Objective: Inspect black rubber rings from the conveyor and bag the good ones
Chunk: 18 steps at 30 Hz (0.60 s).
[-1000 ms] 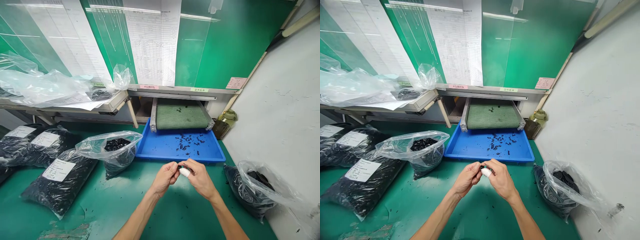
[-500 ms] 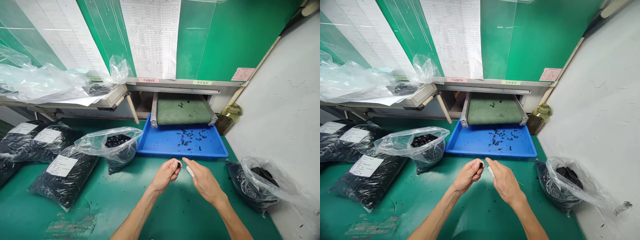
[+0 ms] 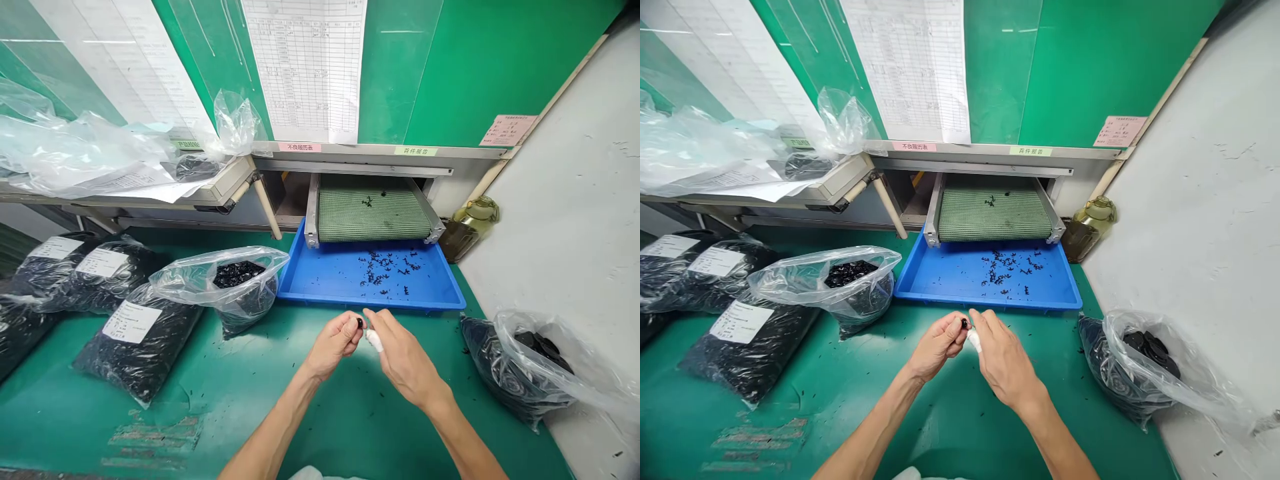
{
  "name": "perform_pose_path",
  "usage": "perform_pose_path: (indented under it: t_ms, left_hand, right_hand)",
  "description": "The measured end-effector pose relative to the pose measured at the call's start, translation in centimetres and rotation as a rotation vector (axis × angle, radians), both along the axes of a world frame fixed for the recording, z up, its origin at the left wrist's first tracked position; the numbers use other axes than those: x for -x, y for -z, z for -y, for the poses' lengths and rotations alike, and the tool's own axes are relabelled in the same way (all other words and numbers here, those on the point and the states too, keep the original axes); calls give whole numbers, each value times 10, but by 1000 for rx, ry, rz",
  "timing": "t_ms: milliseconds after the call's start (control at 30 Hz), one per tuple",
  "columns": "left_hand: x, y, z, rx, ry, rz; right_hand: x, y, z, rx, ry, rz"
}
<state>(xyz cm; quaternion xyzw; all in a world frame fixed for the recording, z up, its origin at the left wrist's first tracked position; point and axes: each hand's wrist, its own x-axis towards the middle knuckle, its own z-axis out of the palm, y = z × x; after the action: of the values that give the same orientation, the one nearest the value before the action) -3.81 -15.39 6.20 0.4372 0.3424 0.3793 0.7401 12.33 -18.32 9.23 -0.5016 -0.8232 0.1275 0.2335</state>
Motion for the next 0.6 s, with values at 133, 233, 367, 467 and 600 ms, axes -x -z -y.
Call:
perform_pose_path:
  t_ms: [133, 233, 367, 467, 600]
  left_hand:
    - [1, -4, -2, -15, 33, -40]
    - [1, -5, -4, -22, 47, -64]
    - [2, -5, -6, -38, 49, -82]
    - [3, -5, -8, -36, 55, -102]
    - [7, -5, -10, -33, 93, -107]
  right_hand:
    - [-10, 2, -2, -57, 20, 134]
    - [-11, -2, -5, -28, -12, 237]
    - [-7, -7, -9, -74, 3, 328]
    - [-5, -6, -13, -127, -1, 349]
    - [-8, -3, -19, -159, -72, 343]
